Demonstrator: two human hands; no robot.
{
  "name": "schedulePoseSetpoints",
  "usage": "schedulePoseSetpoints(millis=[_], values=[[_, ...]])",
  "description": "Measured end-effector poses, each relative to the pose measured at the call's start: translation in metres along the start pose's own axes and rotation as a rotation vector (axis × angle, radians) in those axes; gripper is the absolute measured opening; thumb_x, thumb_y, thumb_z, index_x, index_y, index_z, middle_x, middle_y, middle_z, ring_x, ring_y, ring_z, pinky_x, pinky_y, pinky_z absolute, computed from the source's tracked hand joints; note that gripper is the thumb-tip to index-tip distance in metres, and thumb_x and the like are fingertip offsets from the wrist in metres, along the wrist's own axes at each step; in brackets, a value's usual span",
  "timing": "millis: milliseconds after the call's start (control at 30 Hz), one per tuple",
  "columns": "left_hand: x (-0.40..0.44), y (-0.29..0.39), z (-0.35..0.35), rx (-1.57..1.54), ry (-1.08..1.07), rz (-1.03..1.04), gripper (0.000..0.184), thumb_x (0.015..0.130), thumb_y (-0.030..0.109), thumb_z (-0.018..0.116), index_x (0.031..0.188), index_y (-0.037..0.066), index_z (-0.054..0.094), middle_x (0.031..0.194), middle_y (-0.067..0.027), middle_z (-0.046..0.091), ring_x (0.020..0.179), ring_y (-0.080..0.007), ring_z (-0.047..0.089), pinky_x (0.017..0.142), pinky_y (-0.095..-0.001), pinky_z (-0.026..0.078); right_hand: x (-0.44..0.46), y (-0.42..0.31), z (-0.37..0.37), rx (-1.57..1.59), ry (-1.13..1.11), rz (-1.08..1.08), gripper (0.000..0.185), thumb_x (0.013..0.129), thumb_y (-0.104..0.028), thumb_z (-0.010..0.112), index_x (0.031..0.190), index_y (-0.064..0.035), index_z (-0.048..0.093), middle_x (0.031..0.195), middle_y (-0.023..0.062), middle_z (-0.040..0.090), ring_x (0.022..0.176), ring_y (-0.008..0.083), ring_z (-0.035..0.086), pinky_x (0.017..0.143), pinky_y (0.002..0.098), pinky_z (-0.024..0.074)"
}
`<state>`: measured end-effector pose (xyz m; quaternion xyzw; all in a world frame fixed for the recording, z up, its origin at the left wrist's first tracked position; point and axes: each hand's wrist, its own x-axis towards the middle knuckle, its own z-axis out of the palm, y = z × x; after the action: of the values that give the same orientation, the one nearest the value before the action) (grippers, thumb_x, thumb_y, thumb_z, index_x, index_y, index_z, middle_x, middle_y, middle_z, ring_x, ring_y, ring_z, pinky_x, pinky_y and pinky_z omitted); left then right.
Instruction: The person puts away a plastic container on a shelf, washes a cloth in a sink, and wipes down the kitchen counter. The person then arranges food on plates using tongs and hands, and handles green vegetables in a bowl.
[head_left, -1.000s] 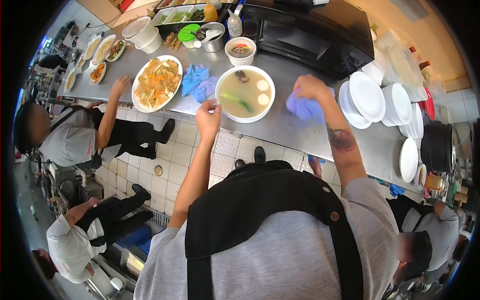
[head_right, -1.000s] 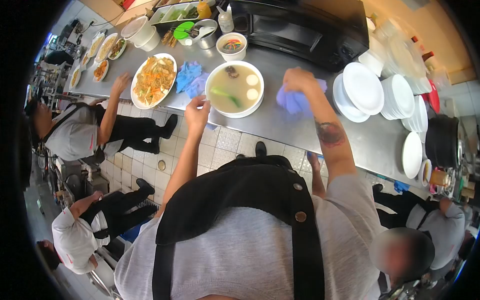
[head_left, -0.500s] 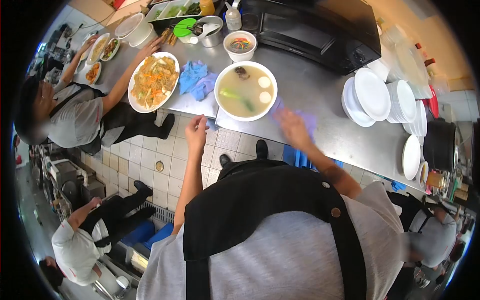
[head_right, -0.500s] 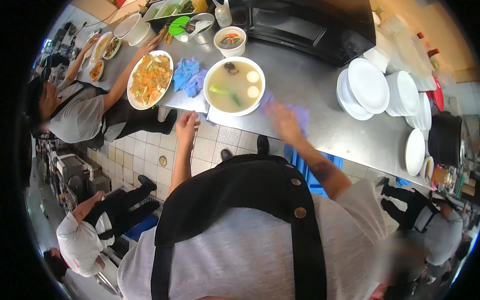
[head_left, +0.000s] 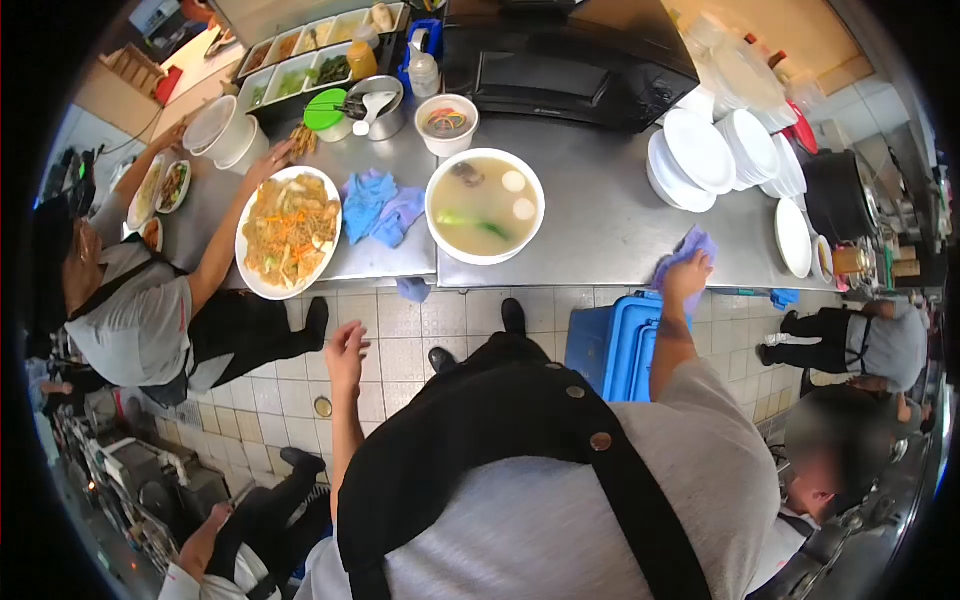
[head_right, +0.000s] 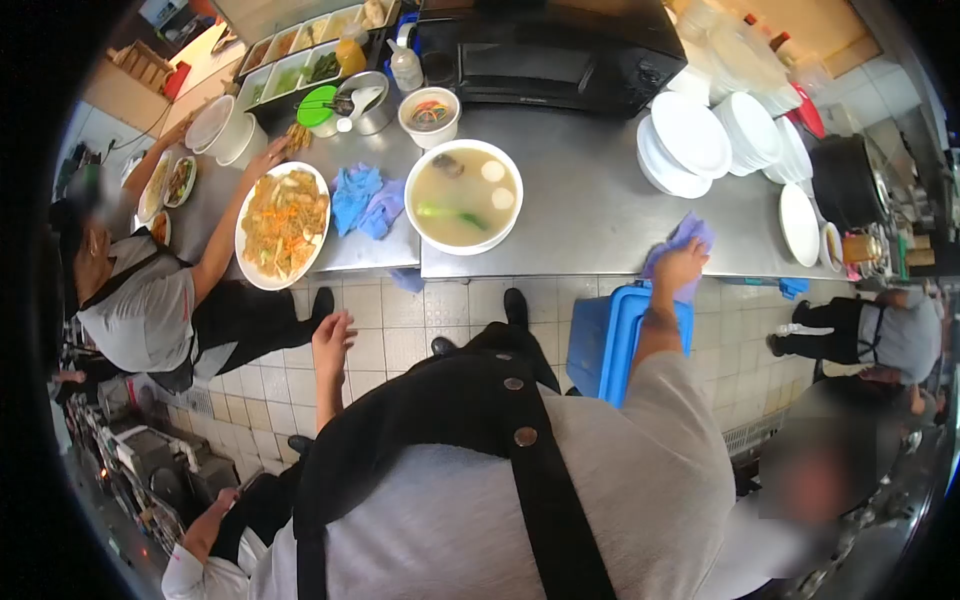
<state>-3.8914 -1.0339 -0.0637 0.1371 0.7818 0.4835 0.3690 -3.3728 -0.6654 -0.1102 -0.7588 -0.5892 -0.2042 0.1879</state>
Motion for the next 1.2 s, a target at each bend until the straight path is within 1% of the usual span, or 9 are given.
schedulePoseSetpoints(millis=[100,200,367,467,600,800,900,1000,1200], values=[[-0.004,-0.02,-0.024,0.055,-0.036,-0.108,0.027,0.086,0.022,0.057,0.106,0.005,0.06,0.089,-0.0043,0.064,0.07,-0.0129,0.061,0.057,-0.0246,0.044,0.002,-0.042,0.058,0.033,-0.015,0.039,0.024,0.08,-0.009,0.046,0.097,0.0031,0.057,0.095,0.0198,0.059,0.091,0.0362,0.054,0.083,0.0434,0.0419],[-0.004,-0.019,-0.024,0.091,-0.072,-0.203,0.026,0.086,0.022,0.056,0.106,0.005,0.06,0.089,-0.0033,0.064,0.069,-0.012,0.06,0.057,-0.0246,0.043,-0.028,-0.144,0.027,0.358,-0.081,-0.323,0.038,0.089,-0.016,0.043,0.122,0.0015,0.047,0.122,0.0221,0.049,0.115,0.0365,0.044,0.097,0.0454,0.0309],[0.007,0.016,0.019,0.1,-0.221,-0.127,0.027,0.086,0.021,0.057,0.108,0.005,0.06,0.09,-0.0035,0.064,0.073,-0.0119,0.059,0.061,-0.0243,0.043,0.011,-0.223,0.039,0.229,-0.081,-0.108,0.058,0.085,-0.029,0.05,0.134,-0.0022,0.036,0.135,0.0211,0.039,0.125,0.0355,0.035,0.099,0.0484,0.0273],[0.008,0.042,0.049,0.106,-0.268,-0.063,0.027,0.087,0.021,0.058,0.108,0.005,0.059,0.093,-0.0033,0.063,0.075,-0.0119,0.059,0.063,-0.0248,0.044,0.054,-0.245,0.058,0.172,0.009,0.117,0.054,0.083,-0.03,0.052,0.129,-0.0024,0.042,0.131,0.0197,0.043,0.122,0.0354,0.038,0.096,0.0472,0.0305],[0.004,0.041,0.065,0.137,-0.333,-0.118,0.028,0.087,0.022,0.058,0.109,0.005,0.059,0.096,-0.0036,0.063,0.077,-0.0126,0.06,0.064,-0.0254,0.044,0.075,-0.228,0.058,0.353,-0.067,-0.133,0.032,0.077,-0.021,0.054,0.102,-0.0018,0.058,0.106,0.0172,0.058,0.1,0.0345,0.054,0.08,0.042,0.0429],[0.013,0.038,0.066,0.215,-0.389,-0.146,0.03,0.087,0.022,0.058,0.111,0.005,0.058,0.098,-0.0046,0.063,0.079,-0.0128,0.06,0.064,-0.0257,0.044,0.081,-0.147,-0.038,0.889,-1.321,-0.981,0.028,0.071,-0.011,0.057,0.097,-0.0044,0.065,0.074,0.0174,0.064,0.077,0.0347,0.062,0.076,0.0428,0.0482],[0.021,0.044,0.065,0.219,-0.354,-0.144,0.03,0.086,0.021,0.057,0.111,0.005,0.058,0.097,-0.0047,0.063,0.079,-0.0127,0.06,0.064,-0.0258,0.044,0.086,-0.141,-0.002,0.748,-0.623,-0.343,0.042,0.074,-0.019,0.061,0.113,-0.0039,0.059,0.097,0.0206,0.063,0.095,0.0351,0.059,0.088,0.0392,0.0445],[0.028,0.056,0.069,0.264,-0.367,-0.123,0.03,0.086,0.022,0.057,0.111,0.004,0.058,0.097,-0.0045,0.062,0.079,-0.0126,0.06,0.065,-0.0253,0.044,0.079,-0.182,0.037,0.733,-0.116,-0.432,0.058,0.082,-0.033,0.058,0.129,-0.0031,0.045,0.123,0.0216,0.051,0.118,0.0355,0.045,0.099,0.0404,0.035],[0.033,0.057,0.075,0.282,-0.406,-0.112,0.032,0.086,0.023,0.057,0.111,0.004,0.058,0.097,-0.0049,0.062,0.079,-0.0134,0.06,0.064,-0.0258,0.044,0.093,-0.226,0.056,0.176,-0.405,-0.363,0.077,0.086,-0.051,0.045,0.139,-0.0003,0.024,0.14,0.0232,0.03,0.13,0.0372,0.027,0.1,0.0556,0.0258]])
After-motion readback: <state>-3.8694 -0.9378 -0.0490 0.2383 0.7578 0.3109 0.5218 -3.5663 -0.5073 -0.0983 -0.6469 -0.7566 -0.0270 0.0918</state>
